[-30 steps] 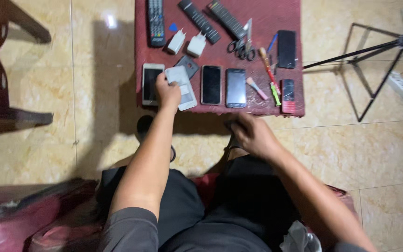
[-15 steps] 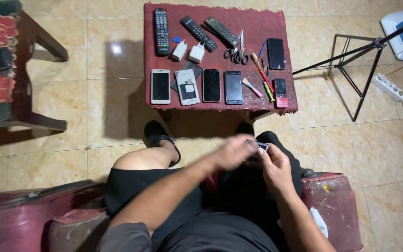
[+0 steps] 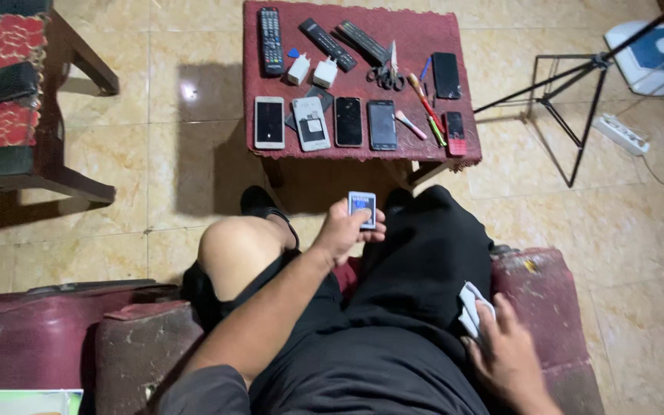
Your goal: The person disassembles a white smartphone, removes the battery, wipes the battery and phone interior with a cloth, reinserts the battery, and reattaches the back cover. The person then wipes a second smartphone and reassembles it similarly.
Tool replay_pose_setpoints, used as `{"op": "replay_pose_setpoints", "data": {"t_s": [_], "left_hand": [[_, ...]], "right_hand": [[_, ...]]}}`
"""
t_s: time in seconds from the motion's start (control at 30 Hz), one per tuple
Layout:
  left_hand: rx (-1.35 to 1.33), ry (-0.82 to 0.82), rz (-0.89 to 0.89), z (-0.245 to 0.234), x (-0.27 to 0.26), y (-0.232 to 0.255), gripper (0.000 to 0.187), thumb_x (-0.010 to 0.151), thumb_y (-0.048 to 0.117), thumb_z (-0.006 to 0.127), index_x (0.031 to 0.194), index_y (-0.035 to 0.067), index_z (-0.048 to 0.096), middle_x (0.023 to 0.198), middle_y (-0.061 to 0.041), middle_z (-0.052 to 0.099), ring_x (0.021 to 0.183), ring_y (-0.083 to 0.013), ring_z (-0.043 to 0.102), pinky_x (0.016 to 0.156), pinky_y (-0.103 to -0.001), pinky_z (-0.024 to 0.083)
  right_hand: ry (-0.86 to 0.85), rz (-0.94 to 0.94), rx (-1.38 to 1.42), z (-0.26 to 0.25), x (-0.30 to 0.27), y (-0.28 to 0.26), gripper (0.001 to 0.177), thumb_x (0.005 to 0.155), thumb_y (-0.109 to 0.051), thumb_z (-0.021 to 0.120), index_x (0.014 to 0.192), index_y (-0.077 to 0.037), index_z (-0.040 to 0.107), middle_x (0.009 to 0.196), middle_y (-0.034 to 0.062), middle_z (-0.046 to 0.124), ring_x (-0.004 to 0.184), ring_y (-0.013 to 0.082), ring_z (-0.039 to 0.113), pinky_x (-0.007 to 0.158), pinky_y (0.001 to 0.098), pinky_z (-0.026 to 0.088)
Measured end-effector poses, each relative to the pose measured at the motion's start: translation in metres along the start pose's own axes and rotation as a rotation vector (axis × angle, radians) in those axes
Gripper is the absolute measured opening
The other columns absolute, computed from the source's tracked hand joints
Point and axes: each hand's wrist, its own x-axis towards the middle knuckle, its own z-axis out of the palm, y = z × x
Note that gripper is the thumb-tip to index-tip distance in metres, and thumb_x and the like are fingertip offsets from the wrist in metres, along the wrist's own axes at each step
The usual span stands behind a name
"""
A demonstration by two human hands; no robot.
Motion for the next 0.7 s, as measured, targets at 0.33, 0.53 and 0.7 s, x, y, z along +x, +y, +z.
{"op": "replay_pose_setpoints", "data": {"t_s": [0.33, 0.53, 0.7], "left_hand": [[0.220, -0.298, 0.095, 0.029, -0.044, 0.002, 0.022, 0.100, 0.004, 0.051, 0.119, -0.003, 0.060, 0.104, -0.016, 0.071, 0.082, -0.0193, 0.070, 0.071, -0.035, 0.062], [0.644, -0.446, 0.612, 0.011, -0.093, -0.045, 0.034, 0.090, -0.010, 0.054, 0.124, -0.005, 0.058, 0.113, -0.017, 0.068, 0.104, -0.0201, 0.064, 0.089, -0.034, 0.053], [0.718, -0.114, 0.318, -0.019, -0.130, -0.054, 0.013, 0.102, 0.005, 0.053, 0.110, -0.002, 0.061, 0.092, -0.009, 0.065, 0.081, -0.0168, 0.062, 0.073, -0.033, 0.054]], "right_hand": [[0.162, 0.315, 0.396, -0.018, 0.040, -0.009, 0.041, 0.105, -0.017, 0.052, 0.146, -0.013, 0.052, 0.104, 0.0242, 0.068, 0.092, 0.0421, 0.069, 0.080, 0.0459, 0.056], [-0.008, -0.278, 0.215, -0.018, 0.108, -0.123, 0.046, 0.083, -0.013, 0.066, 0.129, -0.011, 0.060, 0.089, 0.0151, 0.064, 0.076, 0.0369, 0.066, 0.063, 0.0438, 0.055], [-0.042, -0.375, 0.315, -0.001, 0.127, -0.140, 0.034, 0.091, -0.019, 0.068, 0.124, -0.017, 0.065, 0.086, 0.0127, 0.066, 0.074, 0.0345, 0.068, 0.060, 0.0458, 0.053]]}}
